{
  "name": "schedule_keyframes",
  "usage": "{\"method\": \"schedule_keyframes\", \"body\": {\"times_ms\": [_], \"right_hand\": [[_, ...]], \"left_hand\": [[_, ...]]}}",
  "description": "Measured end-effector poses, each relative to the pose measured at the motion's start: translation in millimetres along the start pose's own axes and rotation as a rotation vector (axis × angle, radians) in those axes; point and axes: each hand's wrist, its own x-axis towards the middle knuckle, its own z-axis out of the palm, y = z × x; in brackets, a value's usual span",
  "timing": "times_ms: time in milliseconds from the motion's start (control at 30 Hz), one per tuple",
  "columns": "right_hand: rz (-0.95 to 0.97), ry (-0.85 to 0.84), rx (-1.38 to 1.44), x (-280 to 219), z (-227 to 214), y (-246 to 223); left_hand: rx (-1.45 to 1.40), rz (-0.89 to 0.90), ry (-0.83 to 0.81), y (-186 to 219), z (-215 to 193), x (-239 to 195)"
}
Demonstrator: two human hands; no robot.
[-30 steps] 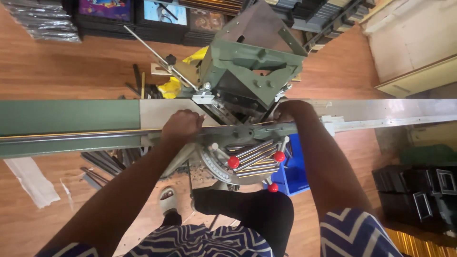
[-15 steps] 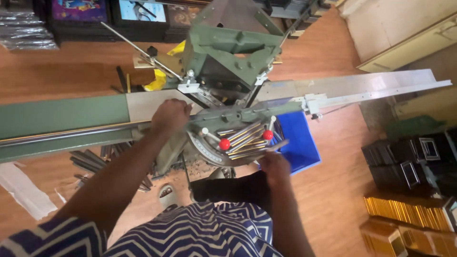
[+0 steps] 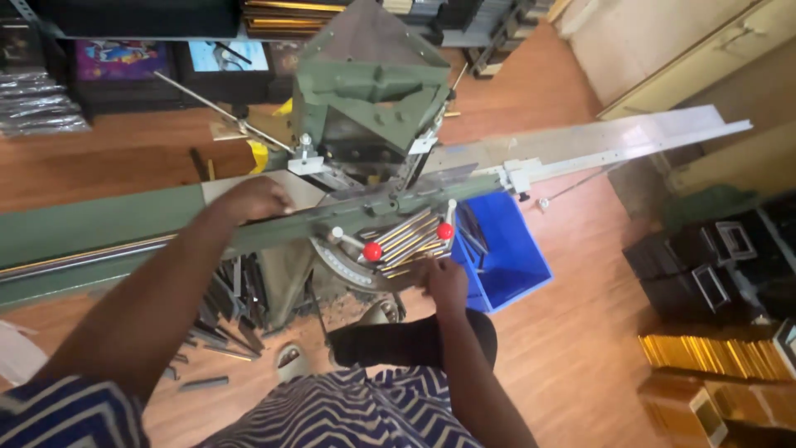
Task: Cutting frame moldings to size using a manual miter chopper machine.
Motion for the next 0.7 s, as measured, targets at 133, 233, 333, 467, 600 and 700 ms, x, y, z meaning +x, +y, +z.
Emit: {"method": "schedule_keyframes", "body": {"times_ms": [133,233,333,467,600,700], "right_hand": [[0.121,-0.039,0.161,-20.1,-11.0,19.1],[0.154,-0.010,0.181,-39.3,-23.9,12.8],[0.167,0.050,0.258,-45.3,-33.2,20.6],[0.135,0.074,0.186,-40.2,-43.6,48.0],[-0.169,0.228,-0.257,-14.6,-35.8,88.1],[-0.441,0.214,-0.393,13.5,-26.9,116.1]], "left_hand": [[0.041,0.226,0.069,-23.1,68.5,94.3],[-0.085,0.080,0.029,26.0,62.4,91.0],[-0.033,0.187,0.085,34.1,46.4,64.8],[0.384,0.146,0.091,19.6,4.3,-13.8],[0.080,-0.081,0.073,7.9,4.2,-27.5],[0.063,-0.095,0.108,9.6,17.5,-14.8]]}}
